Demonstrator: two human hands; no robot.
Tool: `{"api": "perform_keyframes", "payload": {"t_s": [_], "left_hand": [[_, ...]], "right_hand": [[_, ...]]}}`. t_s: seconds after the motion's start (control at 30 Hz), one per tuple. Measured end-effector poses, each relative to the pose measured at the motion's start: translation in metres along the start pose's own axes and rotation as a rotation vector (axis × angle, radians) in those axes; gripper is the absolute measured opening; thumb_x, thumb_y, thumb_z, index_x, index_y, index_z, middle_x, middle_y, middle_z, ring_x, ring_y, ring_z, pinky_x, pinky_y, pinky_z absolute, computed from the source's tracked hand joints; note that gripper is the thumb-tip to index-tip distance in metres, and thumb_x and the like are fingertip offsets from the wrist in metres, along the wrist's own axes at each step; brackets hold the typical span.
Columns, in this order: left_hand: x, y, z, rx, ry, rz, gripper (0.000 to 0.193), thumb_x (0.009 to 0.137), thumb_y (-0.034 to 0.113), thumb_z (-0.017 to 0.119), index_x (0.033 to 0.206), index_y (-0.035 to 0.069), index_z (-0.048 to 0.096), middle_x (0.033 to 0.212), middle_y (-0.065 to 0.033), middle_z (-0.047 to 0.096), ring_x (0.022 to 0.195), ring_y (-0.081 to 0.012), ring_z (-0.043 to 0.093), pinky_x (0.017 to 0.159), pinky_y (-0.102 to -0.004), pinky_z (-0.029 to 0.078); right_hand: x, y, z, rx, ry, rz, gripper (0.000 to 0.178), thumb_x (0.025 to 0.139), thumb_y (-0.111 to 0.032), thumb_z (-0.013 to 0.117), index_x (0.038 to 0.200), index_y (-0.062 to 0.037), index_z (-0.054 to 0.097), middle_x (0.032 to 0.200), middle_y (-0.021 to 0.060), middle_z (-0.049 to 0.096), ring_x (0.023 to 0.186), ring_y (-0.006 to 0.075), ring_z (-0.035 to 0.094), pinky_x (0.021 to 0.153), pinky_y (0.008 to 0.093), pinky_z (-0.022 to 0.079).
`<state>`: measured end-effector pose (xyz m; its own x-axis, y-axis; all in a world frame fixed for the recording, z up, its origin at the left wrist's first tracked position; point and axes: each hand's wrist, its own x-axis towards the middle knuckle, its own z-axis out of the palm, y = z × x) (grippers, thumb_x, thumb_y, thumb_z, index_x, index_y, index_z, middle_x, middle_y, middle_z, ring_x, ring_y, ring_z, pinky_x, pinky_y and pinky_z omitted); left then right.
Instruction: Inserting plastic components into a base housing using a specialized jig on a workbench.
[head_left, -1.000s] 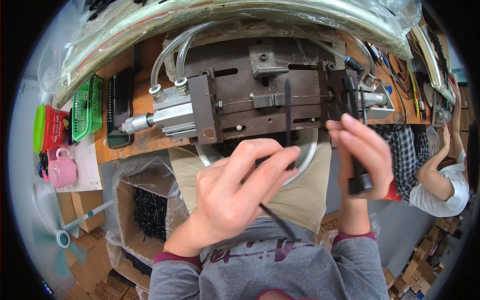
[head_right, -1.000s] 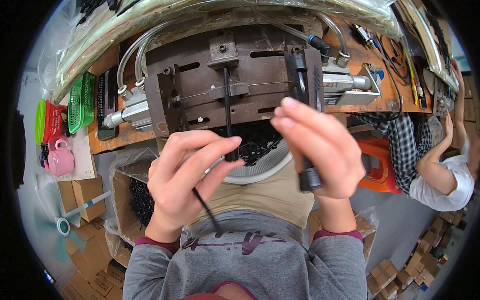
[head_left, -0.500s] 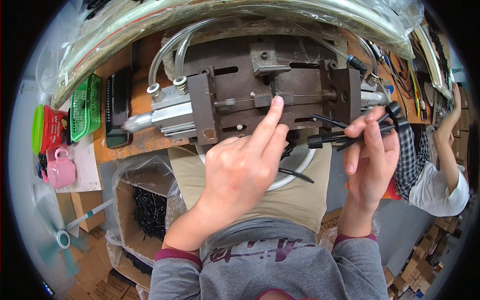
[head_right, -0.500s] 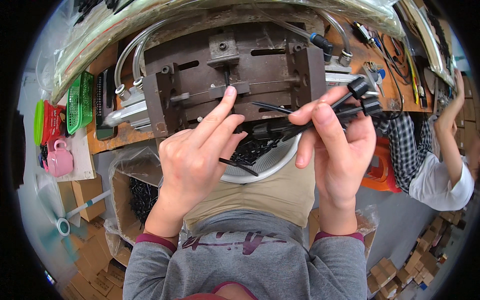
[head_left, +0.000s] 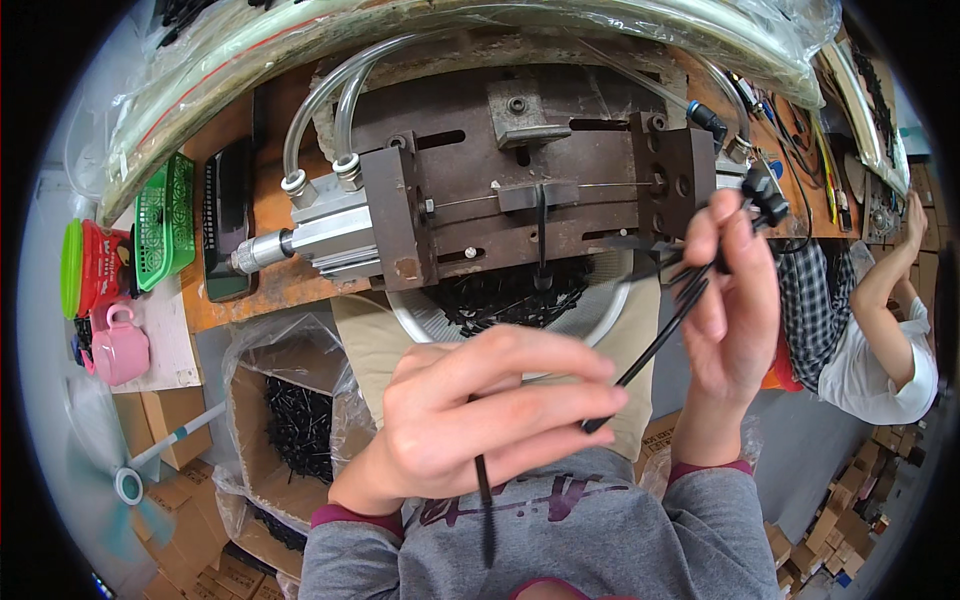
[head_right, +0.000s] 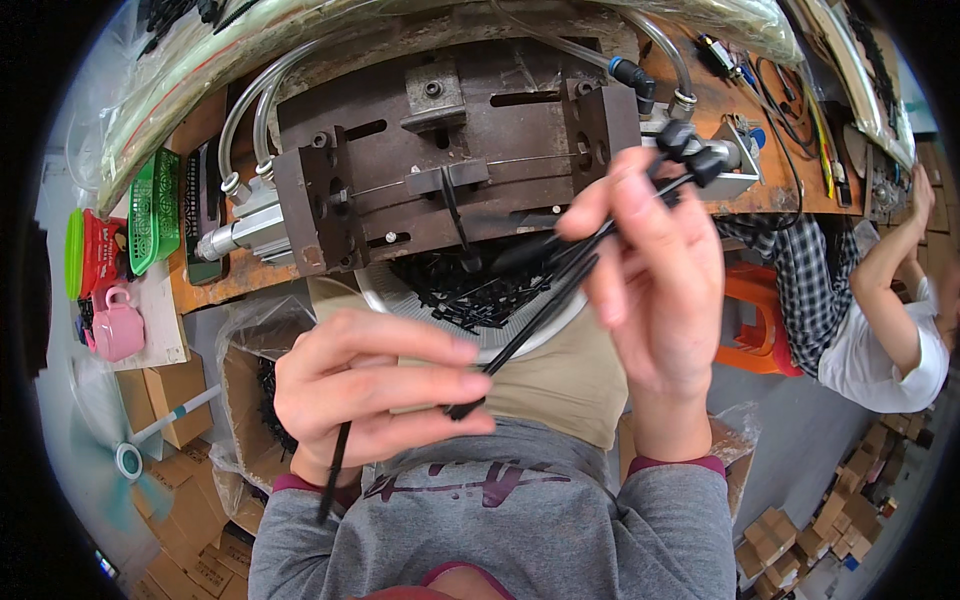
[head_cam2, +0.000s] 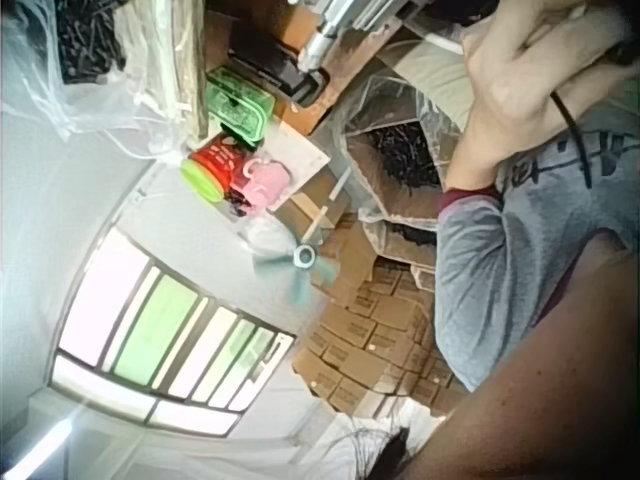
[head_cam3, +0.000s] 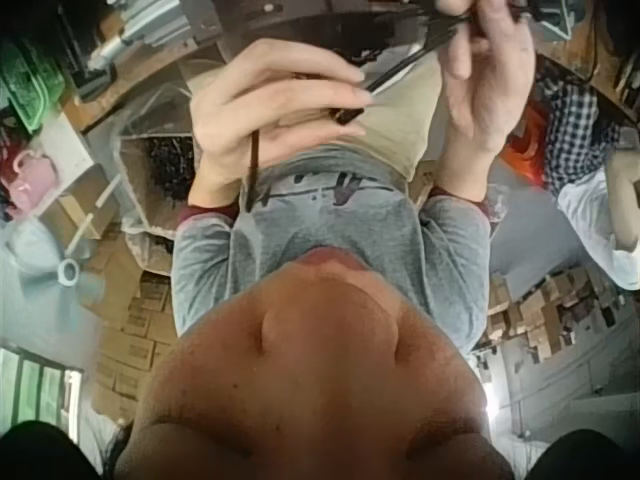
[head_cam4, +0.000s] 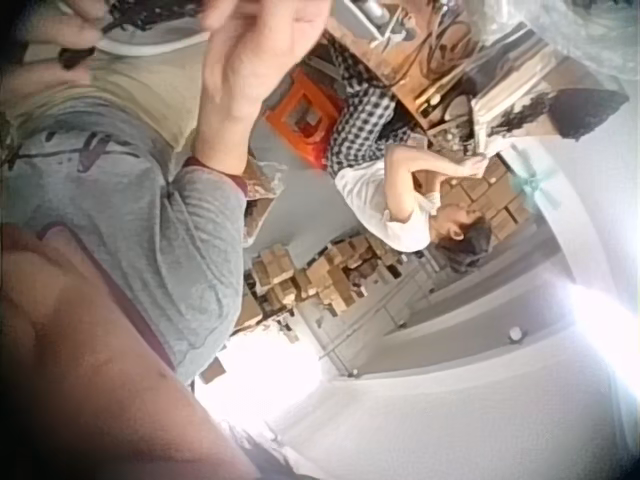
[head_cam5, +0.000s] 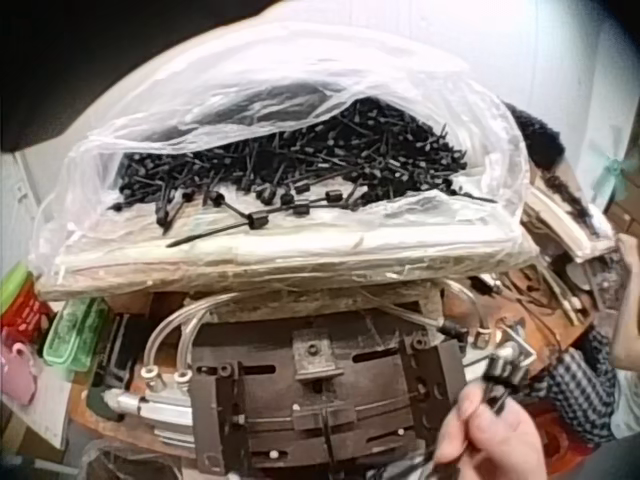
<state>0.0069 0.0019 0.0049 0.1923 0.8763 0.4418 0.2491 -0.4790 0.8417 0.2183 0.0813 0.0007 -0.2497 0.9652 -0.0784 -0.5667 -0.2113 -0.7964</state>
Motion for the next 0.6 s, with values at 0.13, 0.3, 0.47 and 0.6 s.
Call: {"api": "perform_keyframes", "payload": {"t_s": [0.13,0.3,0.47,0.6], "left_hand": [[-0.007,-0.007,0.004,0.287,0.154,-0.009,0.032,0.064,0.011,0.089,0.093,0.007,0.077,0.107,-0.0136,0.072,0.078,-0.019,0.069,0.063,-0.0254,0.054],[0.001,-0.035,0.023,0.717,0.168,0.011,0.028,0.064,0.013,0.085,0.089,0.006,0.073,0.119,-0.0129,0.07,0.059,-0.0174,0.063,0.055,-0.0241,0.05],[0.01,-0.039,0.028,0.837,0.141,0.013,0.027,0.067,0.016,0.083,0.091,0.008,0.072,0.12,-0.0068,0.071,0.052,-0.0137,0.058,0.049,-0.0255,0.044],[0.014,-0.036,0.025,0.892,0.087,0.008,0.028,0.069,0.018,0.082,0.093,0.008,0.071,0.12,-0.0066,0.071,0.054,-0.0146,0.059,0.05,-0.0257,0.045]], "right_hand": [[0.002,-0.003,-0.008,-0.12,0.024,-0.285,0.011,0.101,-0.009,0.056,0.11,-0.0023,0.055,0.102,0.0176,0.069,0.062,0.011,0.061,0.058,0.0228,0.05],[-0.003,0.008,0.009,-0.387,0.067,-0.449,0.018,0.097,-0.001,0.058,0.114,0.0019,0.052,0.11,0.0241,0.066,0.076,0.0207,0.067,0.068,0.0306,0.056],[-0.005,0.013,0.008,-0.598,0.051,-0.668,0.025,0.097,0.001,0.057,0.119,-0.0001,0.045,0.111,0.0269,0.065,0.077,0.0229,0.07,0.072,0.0323,0.058],[-0.011,0.014,0.002,-0.762,-0.011,-0.742,0.026,0.093,0.007,0.06,0.113,-0.0002,0.046,0.111,0.0288,0.065,0.079,0.0254,0.071,0.071,0.0329,0.06]]}}
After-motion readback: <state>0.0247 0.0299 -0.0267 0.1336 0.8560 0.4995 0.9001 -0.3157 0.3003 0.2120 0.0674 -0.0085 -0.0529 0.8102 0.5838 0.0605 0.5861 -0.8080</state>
